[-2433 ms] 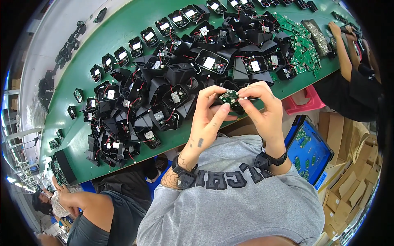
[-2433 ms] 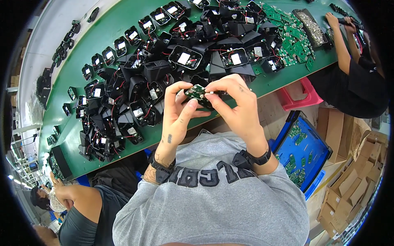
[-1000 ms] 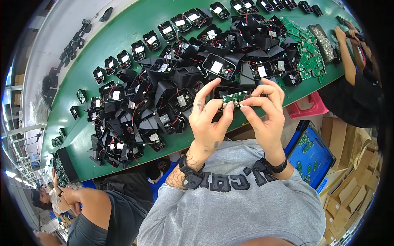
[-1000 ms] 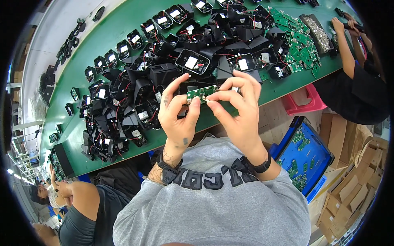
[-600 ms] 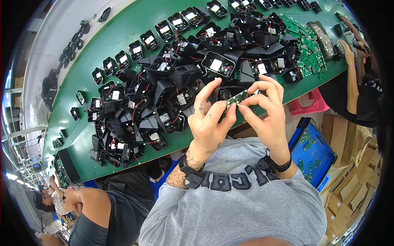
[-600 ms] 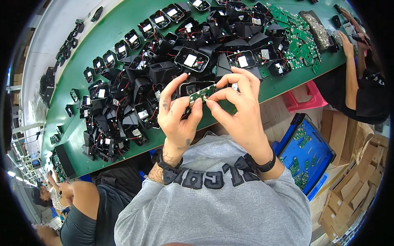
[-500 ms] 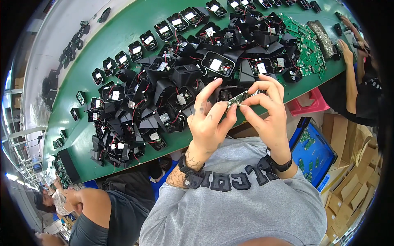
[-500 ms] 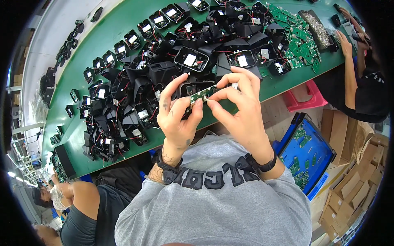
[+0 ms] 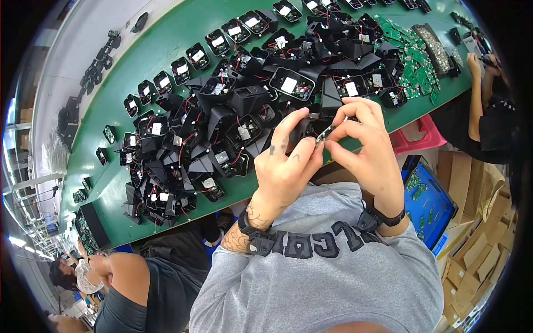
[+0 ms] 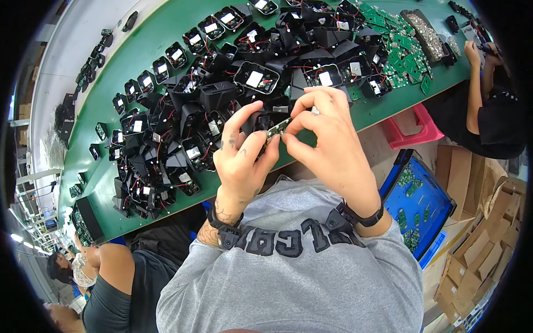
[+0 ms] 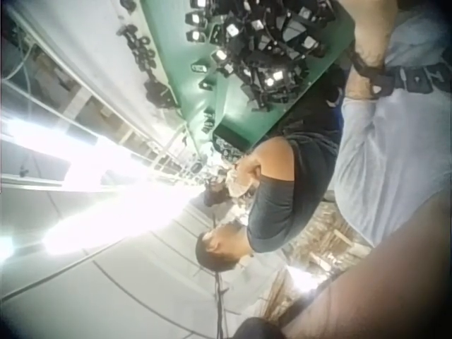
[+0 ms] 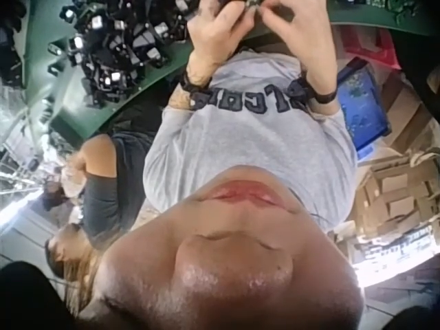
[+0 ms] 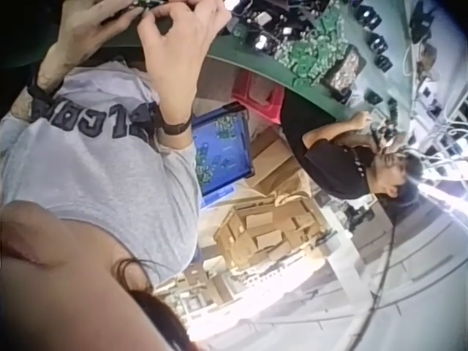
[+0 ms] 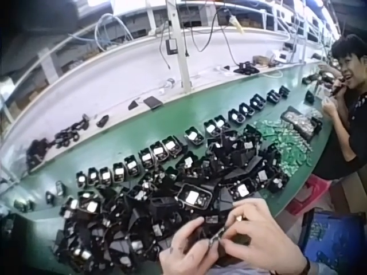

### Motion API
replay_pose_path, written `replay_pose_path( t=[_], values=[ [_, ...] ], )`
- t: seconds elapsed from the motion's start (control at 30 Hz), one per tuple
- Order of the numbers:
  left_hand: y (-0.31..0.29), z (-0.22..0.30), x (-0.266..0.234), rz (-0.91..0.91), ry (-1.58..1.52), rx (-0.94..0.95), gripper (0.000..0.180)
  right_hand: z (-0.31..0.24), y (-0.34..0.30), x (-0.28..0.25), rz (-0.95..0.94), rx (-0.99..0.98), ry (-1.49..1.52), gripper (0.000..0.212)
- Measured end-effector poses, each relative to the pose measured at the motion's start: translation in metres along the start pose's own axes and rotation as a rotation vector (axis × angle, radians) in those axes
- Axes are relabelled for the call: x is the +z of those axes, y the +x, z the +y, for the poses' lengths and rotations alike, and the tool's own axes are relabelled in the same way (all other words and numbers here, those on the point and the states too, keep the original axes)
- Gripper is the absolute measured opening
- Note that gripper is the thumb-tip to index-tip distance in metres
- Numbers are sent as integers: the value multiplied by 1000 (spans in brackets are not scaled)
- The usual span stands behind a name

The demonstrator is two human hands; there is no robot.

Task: Insert circuit boards into black plastic housings on a manufacturing assembly line.

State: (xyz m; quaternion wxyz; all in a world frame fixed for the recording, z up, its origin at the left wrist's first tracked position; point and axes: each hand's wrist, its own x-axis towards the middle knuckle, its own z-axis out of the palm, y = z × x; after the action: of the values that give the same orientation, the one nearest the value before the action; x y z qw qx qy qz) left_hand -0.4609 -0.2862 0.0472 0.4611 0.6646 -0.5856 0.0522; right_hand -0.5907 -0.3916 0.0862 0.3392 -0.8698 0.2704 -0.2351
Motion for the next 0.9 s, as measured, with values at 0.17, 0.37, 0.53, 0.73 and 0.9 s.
replay_pose_path(
  t=[0.17,0.37,0.53,0.73,0.9],
  values=[
    [-3,-5,1,42,-75,-49,12,23,-4,13,-42,105,407,14],
    [-6,-2,-2,-34,-93,-94,10,28,-5,19,-22,157,659,23],
    [-7,-2,-1,-100,-126,-179,10,27,-4,17,-21,171,577,25],
    [-6,-24,4,-338,-794,-694,14,46,9,3,-139,-359,257,52],
    [7,-25,-14,-614,-1023,-848,19,43,19,-16,-369,-520,327,52]
  ],
)
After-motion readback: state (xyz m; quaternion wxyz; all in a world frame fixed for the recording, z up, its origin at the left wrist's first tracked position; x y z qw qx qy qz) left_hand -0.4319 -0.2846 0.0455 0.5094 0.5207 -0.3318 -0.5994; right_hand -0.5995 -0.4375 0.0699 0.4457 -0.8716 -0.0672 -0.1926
